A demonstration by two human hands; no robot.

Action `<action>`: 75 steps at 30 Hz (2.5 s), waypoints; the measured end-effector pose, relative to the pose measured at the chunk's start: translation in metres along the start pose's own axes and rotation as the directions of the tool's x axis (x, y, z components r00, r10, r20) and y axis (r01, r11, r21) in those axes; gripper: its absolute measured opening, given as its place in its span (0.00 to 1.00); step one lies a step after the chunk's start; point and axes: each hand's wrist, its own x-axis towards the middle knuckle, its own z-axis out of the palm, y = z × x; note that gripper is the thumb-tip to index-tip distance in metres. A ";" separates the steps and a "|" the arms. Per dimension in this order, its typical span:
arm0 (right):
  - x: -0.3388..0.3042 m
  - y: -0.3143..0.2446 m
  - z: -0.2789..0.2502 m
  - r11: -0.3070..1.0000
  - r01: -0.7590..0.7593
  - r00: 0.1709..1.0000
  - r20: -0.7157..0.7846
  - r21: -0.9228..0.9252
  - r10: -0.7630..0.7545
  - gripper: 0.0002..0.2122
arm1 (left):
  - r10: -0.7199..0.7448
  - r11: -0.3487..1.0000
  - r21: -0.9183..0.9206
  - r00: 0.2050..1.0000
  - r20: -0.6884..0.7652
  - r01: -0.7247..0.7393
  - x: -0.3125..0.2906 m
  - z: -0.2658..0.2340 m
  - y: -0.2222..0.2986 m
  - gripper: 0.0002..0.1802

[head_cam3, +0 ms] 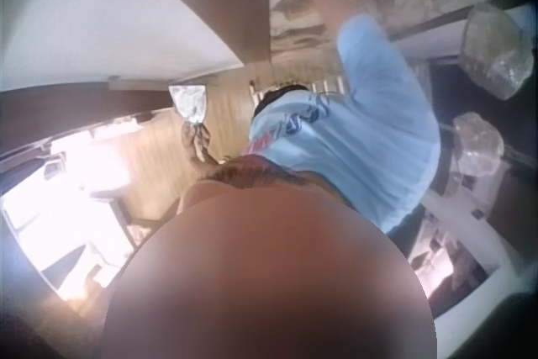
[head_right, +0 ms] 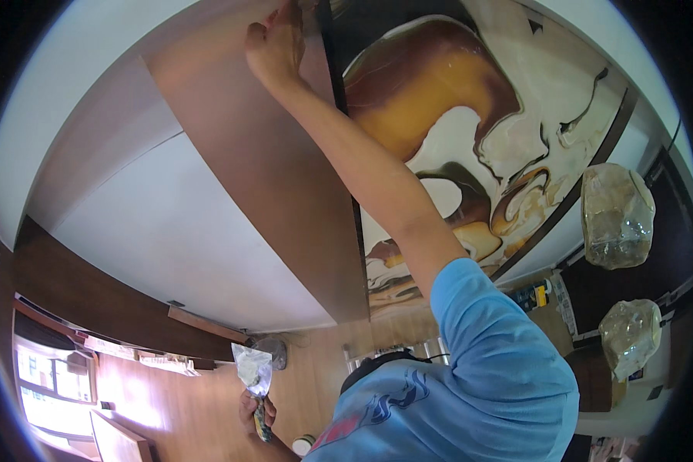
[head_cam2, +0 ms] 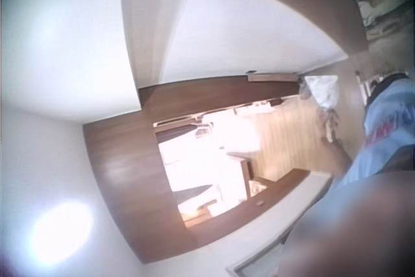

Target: The person applies a white compound to the edge of a large artwork using a putty knife. They repeatedly scoop compound from a plastic bag and smooth it along the artwork's border.

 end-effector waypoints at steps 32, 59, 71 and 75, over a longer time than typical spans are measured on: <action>-0.001 -0.026 -0.025 0.951 -0.305 0.934 0.178 -0.055 0.310 0.50 | 0.019 0.998 -0.061 0.984 -0.175 -0.030 -0.025 0.012 0.004 0.25; -0.062 -0.083 0.145 0.964 -0.152 0.949 0.240 -0.220 0.204 0.55 | 0.076 0.996 -0.013 0.961 -0.264 -0.083 -0.053 0.019 -0.011 0.24; -0.106 -0.123 0.163 0.946 -0.323 0.706 0.673 0.028 0.221 0.36 | 0.128 0.979 -0.103 0.927 -0.353 -0.174 -0.076 0.013 -0.027 0.24; -0.154 -0.115 0.094 0.850 -0.426 0.613 0.790 0.308 0.021 0.30 | 0.099 0.979 -0.136 0.944 -0.315 -0.148 -0.070 0.007 -0.024 0.24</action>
